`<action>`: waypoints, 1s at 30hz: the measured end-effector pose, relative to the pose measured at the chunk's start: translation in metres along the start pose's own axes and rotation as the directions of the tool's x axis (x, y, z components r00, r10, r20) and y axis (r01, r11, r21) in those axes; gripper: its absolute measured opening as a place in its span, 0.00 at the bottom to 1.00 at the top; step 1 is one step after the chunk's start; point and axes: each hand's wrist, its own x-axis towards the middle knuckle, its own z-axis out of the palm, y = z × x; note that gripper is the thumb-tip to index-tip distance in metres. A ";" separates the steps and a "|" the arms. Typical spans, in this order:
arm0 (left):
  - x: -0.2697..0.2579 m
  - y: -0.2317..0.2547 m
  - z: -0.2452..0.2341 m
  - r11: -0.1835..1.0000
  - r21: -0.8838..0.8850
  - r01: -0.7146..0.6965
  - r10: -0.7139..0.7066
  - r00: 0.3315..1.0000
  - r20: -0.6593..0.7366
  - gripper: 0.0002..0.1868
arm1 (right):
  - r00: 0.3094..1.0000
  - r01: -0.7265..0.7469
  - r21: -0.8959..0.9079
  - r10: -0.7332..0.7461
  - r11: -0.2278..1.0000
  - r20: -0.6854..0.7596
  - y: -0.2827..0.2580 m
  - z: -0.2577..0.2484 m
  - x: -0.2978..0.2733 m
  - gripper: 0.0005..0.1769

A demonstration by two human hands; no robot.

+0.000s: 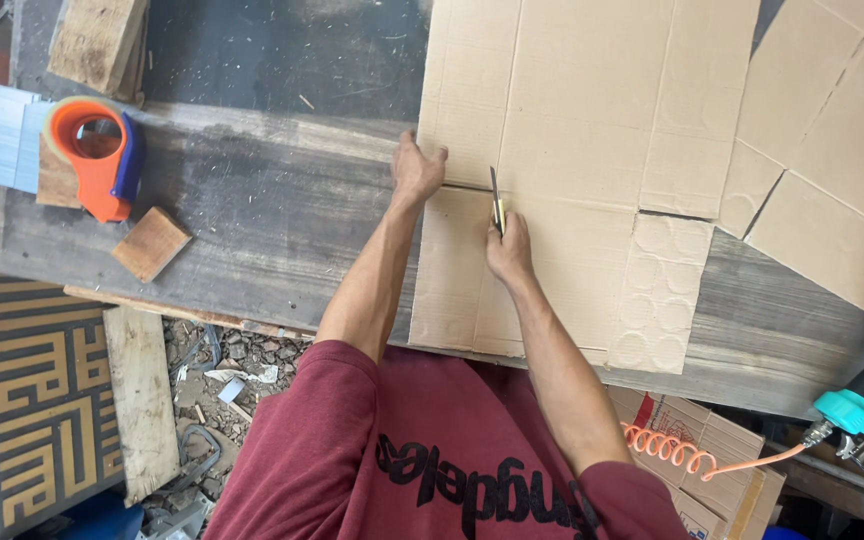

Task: The person uses a metal ruler and a utility knife to cut a large piece of cardboard on a workbench. They measure and score the cardboard along straight lines, then fold and tear the scored sections to separate them into smaller pieces.

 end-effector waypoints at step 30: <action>0.172 0.096 -0.008 0.976 -0.207 -0.072 0.064 0.997 -0.045 0.24 | 0.986 0.168 0.023 -0.168 0.986 -0.007 -0.160 -0.038 0.200 0.30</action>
